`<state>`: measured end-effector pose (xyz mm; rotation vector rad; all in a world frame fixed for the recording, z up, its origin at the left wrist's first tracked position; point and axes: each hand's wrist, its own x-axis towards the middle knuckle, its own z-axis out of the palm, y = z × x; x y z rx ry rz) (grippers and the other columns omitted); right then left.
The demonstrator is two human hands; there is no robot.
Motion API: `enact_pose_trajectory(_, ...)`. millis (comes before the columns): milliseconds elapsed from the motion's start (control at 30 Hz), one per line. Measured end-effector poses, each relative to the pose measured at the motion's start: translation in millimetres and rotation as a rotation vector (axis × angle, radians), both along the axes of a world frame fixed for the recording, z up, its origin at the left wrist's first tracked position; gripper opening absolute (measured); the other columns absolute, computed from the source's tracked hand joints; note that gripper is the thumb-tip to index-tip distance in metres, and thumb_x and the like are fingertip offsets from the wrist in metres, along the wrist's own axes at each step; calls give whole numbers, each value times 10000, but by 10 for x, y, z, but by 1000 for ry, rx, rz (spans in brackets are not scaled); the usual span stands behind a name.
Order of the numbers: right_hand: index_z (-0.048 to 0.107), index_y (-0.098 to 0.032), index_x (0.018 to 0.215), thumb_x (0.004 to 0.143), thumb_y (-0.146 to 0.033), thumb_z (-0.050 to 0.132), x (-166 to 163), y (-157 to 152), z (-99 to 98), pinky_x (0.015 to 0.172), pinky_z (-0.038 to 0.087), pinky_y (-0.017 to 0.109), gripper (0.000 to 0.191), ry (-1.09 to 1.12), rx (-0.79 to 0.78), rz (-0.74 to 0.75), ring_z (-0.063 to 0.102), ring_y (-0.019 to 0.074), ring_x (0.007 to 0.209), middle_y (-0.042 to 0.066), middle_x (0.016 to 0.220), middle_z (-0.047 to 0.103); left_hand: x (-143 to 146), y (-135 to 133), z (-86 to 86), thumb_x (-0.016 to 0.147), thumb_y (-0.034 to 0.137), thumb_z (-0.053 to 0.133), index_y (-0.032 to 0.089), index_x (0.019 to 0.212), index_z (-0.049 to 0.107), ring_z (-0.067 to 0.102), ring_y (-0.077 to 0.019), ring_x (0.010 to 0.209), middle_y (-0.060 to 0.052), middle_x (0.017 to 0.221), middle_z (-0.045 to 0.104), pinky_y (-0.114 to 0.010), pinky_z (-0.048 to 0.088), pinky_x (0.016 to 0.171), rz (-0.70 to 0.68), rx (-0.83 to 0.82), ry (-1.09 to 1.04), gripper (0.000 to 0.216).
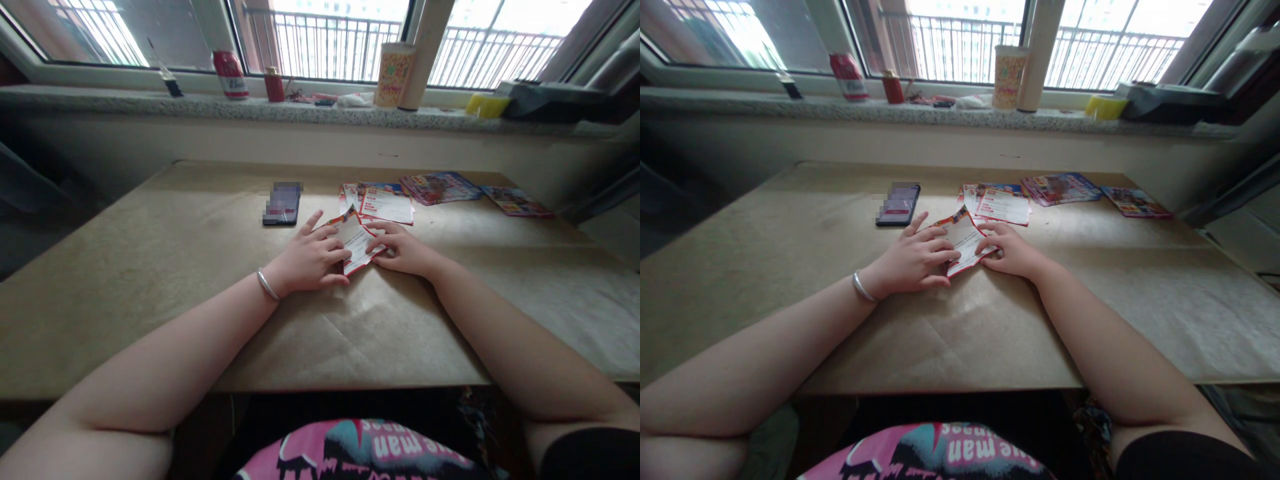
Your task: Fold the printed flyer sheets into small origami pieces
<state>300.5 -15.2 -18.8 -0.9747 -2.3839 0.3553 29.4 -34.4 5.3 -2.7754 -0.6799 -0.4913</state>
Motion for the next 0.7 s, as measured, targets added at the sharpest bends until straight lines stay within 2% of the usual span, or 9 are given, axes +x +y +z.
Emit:
enact_pose_trajectory(267,762,-282,860,787,-281,714,-40,2,-2,1061,408,492,88,19,30,21,524,253,1231,70,1332,574,23,-12,-23,909,448,543,309,1049,691,544,-251,1155,0,977,707,-603,105,1186,6,61,-3,247)
enact_pose_trajectory(500,758,-297,856,800,-281,708,-120,-14,-5,1057,415,504,77,32,33,-40,546,243,1203,54,1255,626,50,-46,-9,874,428,582,304,995,709,546,-253,1155,0,925,710,-608,116,1188,0,32,-51,215)
enact_pose_trajectory(700,727,-241,813,824,-321,674,-188,-37,-15,1050,417,488,97,58,41,-128,554,242,1172,80,1198,630,60,-59,-4,872,445,584,300,1022,707,546,-262,1159,-3,932,709,-617,106,1189,5,38,-45,242)
